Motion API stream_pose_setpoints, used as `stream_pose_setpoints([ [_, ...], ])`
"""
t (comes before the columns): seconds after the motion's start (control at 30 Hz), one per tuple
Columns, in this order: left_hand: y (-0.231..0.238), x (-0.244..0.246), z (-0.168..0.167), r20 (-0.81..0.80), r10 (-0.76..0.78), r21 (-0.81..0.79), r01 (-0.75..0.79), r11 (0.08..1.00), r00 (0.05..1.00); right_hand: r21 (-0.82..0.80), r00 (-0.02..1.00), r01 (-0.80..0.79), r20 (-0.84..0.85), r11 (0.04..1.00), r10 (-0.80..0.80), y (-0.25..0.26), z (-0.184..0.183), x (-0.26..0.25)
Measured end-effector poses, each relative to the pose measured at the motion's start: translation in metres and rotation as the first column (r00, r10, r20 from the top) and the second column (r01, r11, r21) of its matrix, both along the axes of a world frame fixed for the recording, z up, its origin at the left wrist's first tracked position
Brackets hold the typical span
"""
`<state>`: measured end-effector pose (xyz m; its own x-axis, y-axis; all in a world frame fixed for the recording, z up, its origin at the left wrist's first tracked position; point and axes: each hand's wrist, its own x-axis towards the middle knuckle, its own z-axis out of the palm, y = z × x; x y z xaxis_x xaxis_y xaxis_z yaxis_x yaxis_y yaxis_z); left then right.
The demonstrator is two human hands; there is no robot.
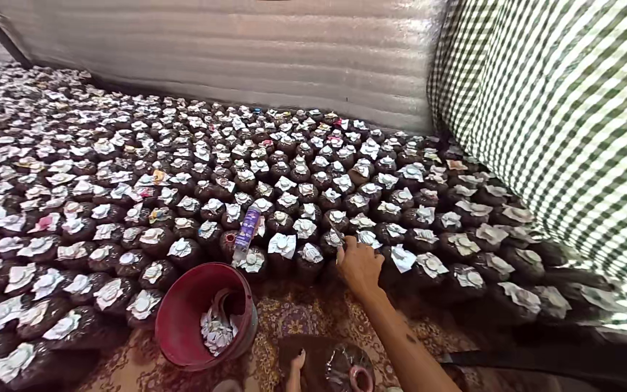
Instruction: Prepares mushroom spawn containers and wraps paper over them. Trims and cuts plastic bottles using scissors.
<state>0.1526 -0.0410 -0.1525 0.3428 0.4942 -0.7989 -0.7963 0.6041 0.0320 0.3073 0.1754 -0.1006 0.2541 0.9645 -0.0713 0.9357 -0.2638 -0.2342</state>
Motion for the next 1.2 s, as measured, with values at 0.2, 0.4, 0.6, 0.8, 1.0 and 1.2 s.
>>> stream_pose_setpoints([
  [0.2, 0.018, -0.081, 0.099, -0.096, 0.196, 0.309, -0.158, 0.938, 0.976, 0.219, 0.891, 0.012, -0.446, 0.976, 0.089, -0.081, 0.082, -0.041],
  [0.4, 0.045, -0.179, 0.145, -0.557, 0.517, 0.506, -0.228, 0.832, 0.65, 0.071, 0.594, -0.147, -0.791, 0.987, 0.146, -0.155, 0.073, -0.121],
  [0.6, 0.034, -0.204, 0.118, -0.611, 0.756, 0.685, -0.322, 0.654, 0.236, 0.526, 0.398, 0.132, -0.805, 0.84, 0.441, -0.185, 0.108, -0.174],
  [0.8, 0.031, -0.21, 0.11, -0.649, 0.739, 0.685, -0.282, 0.671, 0.182, -0.08, 0.477, -0.303, -0.876, 0.95, 0.079, -0.199, 0.042, -0.231],
  [1.0, 0.032, -0.218, 0.1, -0.646, 0.749, 0.702, -0.272, 0.658, 0.145, 0.283, 0.457, 0.004, -0.854, 0.959, 0.25, -0.2, 0.031, -0.237],
  [1.2, 0.032, -0.219, 0.099, -0.659, 0.75, 0.73, -0.194, 0.655, 0.05, 0.255, 0.306, 0.006, -0.921, 0.967, 0.241, -0.193, 0.036, -0.237],
])
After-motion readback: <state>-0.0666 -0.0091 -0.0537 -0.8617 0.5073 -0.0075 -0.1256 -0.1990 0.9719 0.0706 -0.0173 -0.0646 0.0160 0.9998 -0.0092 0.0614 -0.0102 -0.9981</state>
